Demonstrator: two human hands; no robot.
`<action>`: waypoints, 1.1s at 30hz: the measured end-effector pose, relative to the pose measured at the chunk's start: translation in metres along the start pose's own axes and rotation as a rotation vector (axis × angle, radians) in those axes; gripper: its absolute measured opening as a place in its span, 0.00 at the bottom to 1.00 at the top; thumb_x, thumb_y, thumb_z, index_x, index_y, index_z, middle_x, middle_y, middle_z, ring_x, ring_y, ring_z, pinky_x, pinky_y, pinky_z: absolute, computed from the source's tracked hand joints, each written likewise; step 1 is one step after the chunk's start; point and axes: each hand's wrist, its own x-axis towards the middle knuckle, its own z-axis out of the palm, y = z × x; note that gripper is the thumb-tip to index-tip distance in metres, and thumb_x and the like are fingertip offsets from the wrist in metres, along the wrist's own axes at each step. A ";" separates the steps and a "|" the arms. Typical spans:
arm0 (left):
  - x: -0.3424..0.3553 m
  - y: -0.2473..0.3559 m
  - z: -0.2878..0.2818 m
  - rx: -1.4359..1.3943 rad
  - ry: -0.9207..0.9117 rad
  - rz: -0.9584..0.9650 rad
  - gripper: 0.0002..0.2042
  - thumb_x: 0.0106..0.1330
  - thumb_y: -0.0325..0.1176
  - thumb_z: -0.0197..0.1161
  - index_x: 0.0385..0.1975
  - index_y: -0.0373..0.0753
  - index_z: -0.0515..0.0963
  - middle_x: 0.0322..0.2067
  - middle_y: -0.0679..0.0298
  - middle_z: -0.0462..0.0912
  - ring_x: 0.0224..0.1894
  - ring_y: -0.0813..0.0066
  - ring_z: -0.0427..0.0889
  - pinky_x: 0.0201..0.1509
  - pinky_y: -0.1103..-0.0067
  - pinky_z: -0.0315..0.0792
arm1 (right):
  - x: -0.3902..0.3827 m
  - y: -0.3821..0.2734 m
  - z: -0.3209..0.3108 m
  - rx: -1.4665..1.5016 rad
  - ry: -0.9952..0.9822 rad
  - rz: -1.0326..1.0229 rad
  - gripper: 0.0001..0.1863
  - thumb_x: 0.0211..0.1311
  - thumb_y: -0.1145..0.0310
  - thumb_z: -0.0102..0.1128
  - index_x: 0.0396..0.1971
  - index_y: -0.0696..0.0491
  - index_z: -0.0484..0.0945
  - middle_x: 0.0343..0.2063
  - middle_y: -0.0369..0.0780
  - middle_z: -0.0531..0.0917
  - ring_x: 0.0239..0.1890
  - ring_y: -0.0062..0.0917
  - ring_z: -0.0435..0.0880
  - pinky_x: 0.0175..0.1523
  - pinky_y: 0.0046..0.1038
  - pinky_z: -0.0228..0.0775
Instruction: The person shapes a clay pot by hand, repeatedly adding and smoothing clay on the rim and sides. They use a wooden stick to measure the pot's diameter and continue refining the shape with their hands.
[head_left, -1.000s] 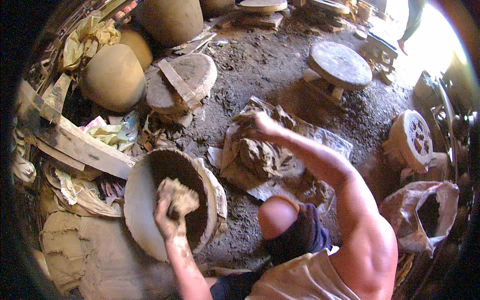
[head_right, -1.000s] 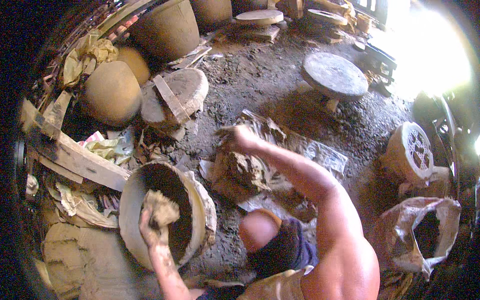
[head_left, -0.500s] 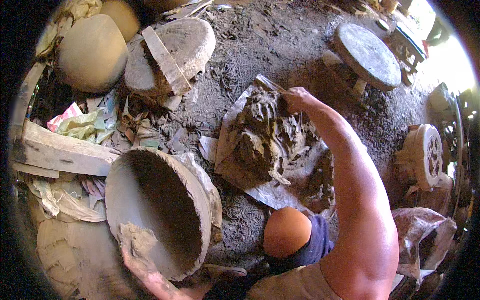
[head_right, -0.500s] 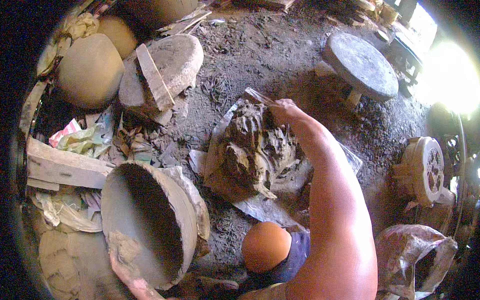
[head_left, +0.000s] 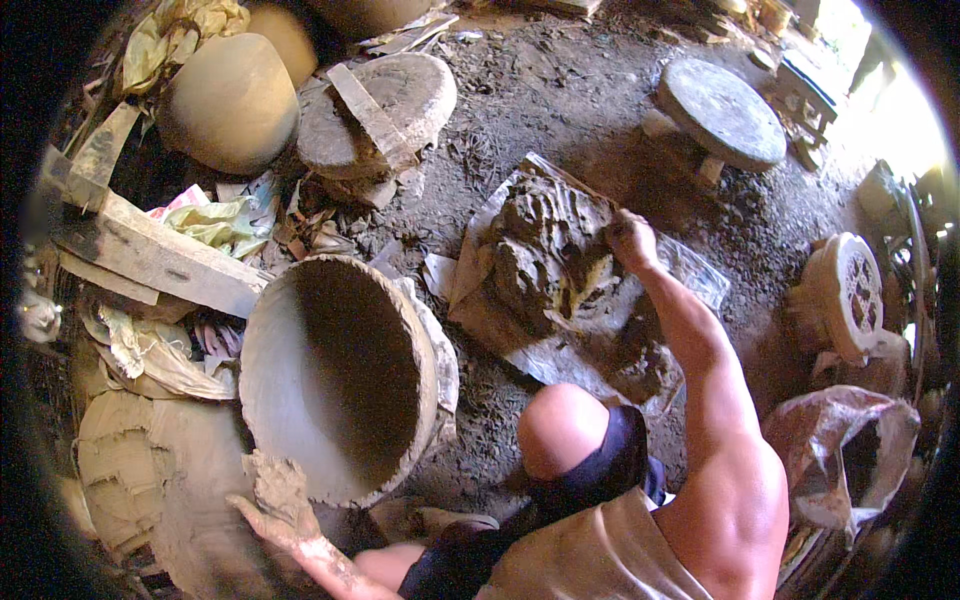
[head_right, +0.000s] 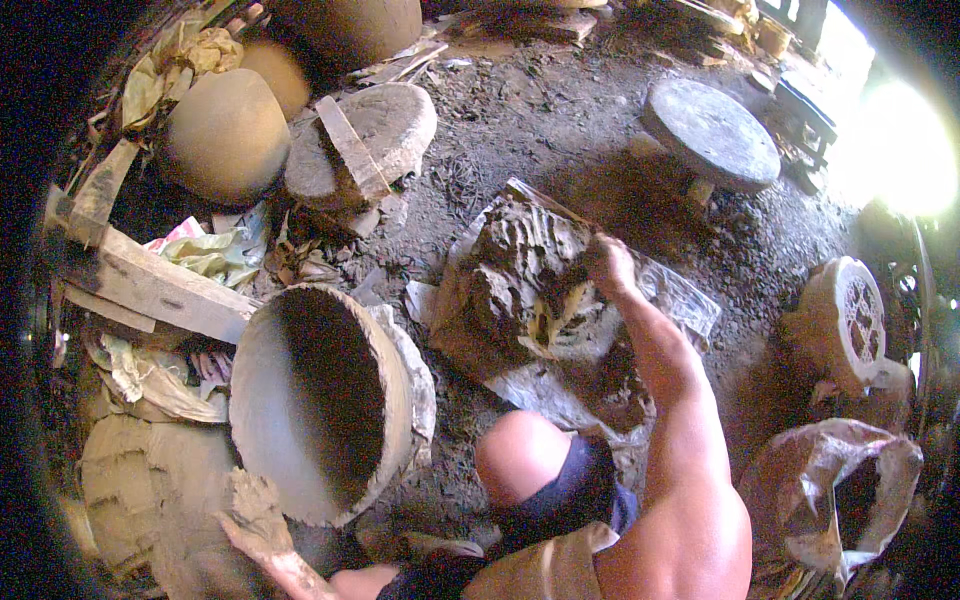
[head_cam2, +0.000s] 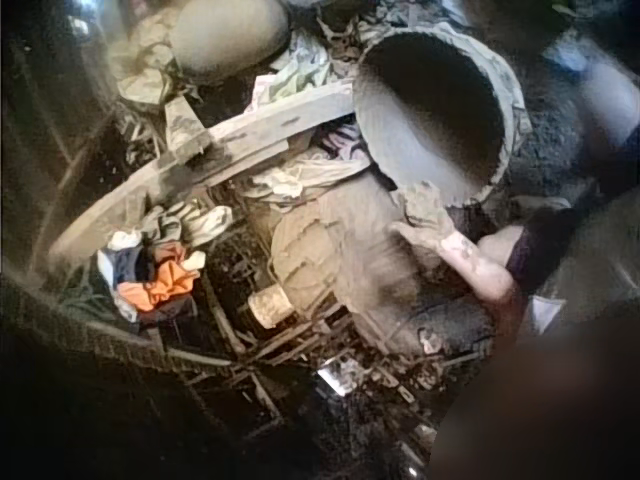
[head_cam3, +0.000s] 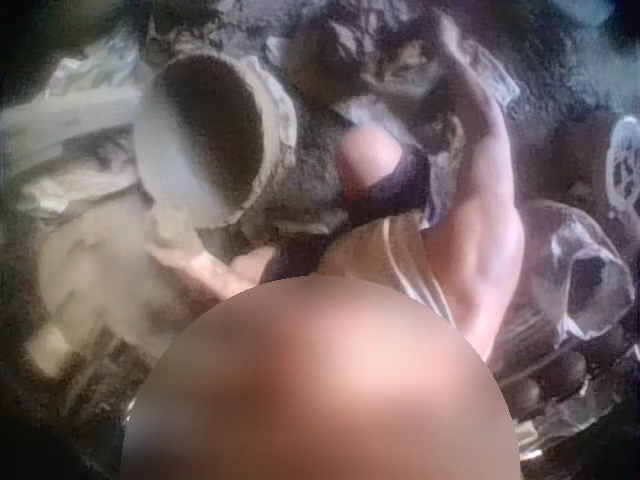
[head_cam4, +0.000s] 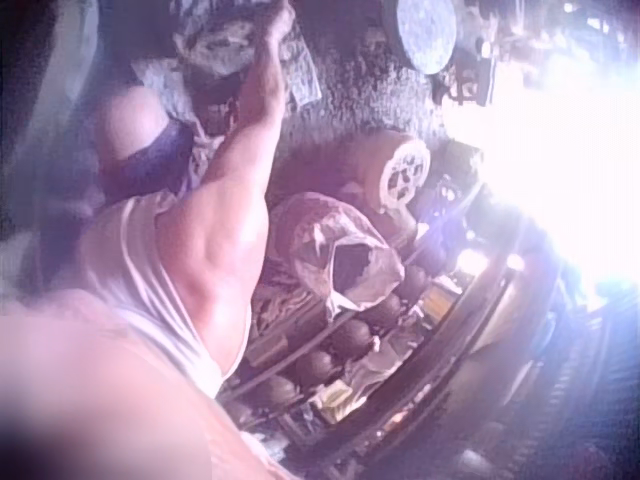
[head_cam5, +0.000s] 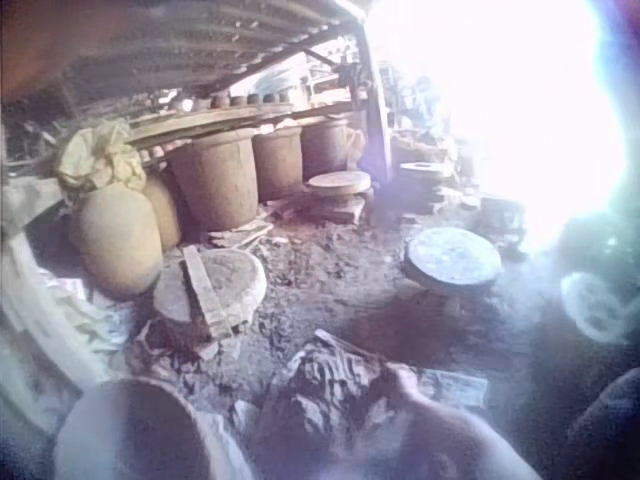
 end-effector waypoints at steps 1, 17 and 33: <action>-0.002 -0.001 0.002 0.007 -0.092 -0.012 0.28 0.66 0.56 0.52 0.57 0.40 0.69 0.56 0.63 0.75 0.57 0.64 0.71 0.62 0.62 0.60 | -0.011 -0.009 -0.004 -0.078 0.122 -0.163 0.09 0.49 0.64 0.60 0.28 0.52 0.76 0.31 0.46 0.80 0.37 0.43 0.78 0.43 0.40 0.72; -0.016 -0.102 0.084 -0.138 -0.465 -0.143 0.27 0.61 0.53 0.57 0.51 0.35 0.70 0.46 0.55 0.75 0.51 0.58 0.73 0.63 0.58 0.60 | -0.080 -0.406 -0.188 0.791 -0.261 -0.476 0.28 0.48 0.53 0.67 0.45 0.56 0.76 0.40 0.47 0.81 0.45 0.39 0.78 0.53 0.38 0.70; 0.023 -0.019 -0.031 -0.066 0.273 0.036 0.30 0.63 0.63 0.50 0.54 0.45 0.72 0.49 0.66 0.77 0.50 0.65 0.76 0.55 0.66 0.71 | 0.090 -0.161 -0.008 -0.249 -0.533 -0.292 0.25 0.45 0.51 0.64 0.43 0.49 0.79 0.42 0.46 0.81 0.47 0.40 0.79 0.53 0.38 0.71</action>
